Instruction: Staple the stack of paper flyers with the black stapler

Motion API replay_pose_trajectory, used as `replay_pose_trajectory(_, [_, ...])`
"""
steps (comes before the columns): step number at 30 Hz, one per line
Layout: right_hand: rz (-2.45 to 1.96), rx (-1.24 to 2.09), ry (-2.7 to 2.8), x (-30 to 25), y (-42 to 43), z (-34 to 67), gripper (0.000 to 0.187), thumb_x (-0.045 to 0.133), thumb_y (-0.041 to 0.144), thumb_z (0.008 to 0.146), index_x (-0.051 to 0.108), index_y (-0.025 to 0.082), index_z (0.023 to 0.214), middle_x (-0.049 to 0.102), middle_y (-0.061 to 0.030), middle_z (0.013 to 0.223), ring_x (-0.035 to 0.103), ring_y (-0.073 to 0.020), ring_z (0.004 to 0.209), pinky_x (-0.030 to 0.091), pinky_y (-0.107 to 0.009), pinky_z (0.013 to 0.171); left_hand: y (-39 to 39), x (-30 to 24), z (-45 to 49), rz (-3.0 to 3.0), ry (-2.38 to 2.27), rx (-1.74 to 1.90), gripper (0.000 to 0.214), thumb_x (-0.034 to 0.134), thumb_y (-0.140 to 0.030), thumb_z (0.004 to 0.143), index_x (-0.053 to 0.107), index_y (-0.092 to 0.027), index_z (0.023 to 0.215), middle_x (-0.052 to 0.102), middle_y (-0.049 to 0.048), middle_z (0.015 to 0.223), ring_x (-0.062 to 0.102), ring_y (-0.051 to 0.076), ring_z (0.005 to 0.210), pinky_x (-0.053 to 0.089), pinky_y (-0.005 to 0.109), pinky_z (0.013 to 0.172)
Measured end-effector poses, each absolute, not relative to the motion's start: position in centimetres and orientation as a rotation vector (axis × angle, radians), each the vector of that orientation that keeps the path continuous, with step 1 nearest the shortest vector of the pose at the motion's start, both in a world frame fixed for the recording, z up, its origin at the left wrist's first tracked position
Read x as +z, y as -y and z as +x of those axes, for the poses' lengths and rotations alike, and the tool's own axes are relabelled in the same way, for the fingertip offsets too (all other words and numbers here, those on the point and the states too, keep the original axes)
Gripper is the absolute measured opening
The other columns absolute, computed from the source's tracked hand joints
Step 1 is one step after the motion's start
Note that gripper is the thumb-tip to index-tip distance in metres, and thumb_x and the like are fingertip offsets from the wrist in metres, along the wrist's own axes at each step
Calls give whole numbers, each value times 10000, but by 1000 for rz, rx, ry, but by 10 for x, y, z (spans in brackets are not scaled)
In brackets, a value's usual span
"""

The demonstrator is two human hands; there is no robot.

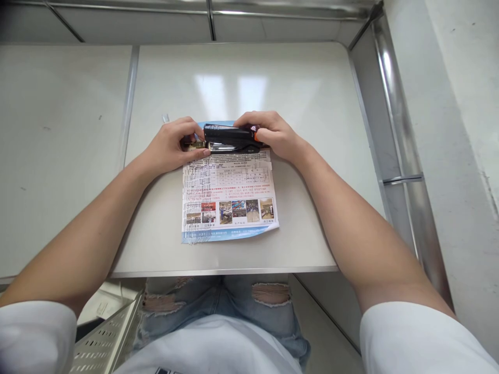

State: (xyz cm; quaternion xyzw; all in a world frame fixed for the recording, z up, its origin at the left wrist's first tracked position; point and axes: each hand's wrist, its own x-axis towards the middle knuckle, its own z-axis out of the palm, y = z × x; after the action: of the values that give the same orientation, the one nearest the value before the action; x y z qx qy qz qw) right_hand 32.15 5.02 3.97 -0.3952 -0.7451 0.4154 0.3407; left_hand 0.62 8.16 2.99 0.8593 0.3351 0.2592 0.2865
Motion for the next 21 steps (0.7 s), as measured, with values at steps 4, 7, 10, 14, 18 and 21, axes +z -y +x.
replay_pose_trajectory(4, [-1041,1061,1941,40,-50,321,339,603,363,791,786,240,1048,767,-75,1043,683,-339,1046,581,-505,937,-82,30,6,2305,-896,690,267,869,-474,865,719,-278,968,690,54,981,646,247,880,544,419,792])
replay_pose_trajectory(7, [-1065,1061,1940,40,-50,321,323,617,394,811,784,234,1036,759,-80,1018,685,-347,1033,592,-504,901,-83,30,7,2298,-905,697,309,870,-524,861,723,-270,960,684,50,953,642,247,895,540,401,786])
replay_pose_trajectory(10, [-1079,1066,1938,41,-50,322,306,628,402,827,778,243,1040,763,-73,1028,677,-342,1039,588,-495,906,-83,30,7,2295,-903,700,324,867,-536,862,726,-260,955,682,48,945,636,239,891,537,388,790])
replay_pose_trajectory(14, [-1008,1112,1920,39,-50,322,314,601,329,816,783,215,1045,756,-70,1028,653,-303,1000,567,-468,934,-82,32,7,2295,-912,684,309,870,-500,862,729,-246,965,687,49,967,638,231,890,537,382,801])
replay_pose_trajectory(18, [-956,1128,1894,37,-53,322,344,573,302,805,785,195,1055,753,-63,1019,650,-286,984,553,-447,970,-82,33,7,2293,-931,659,294,880,-467,861,726,-239,965,691,57,976,647,235,903,544,388,820])
replay_pose_trajectory(21, [-905,1143,1932,36,-54,322,376,558,319,829,783,199,1105,779,-70,1142,663,-300,1074,536,-453,1034,-82,33,7,2301,-923,657,286,876,-456,866,725,-236,968,689,55,985,649,231,890,549,394,828])
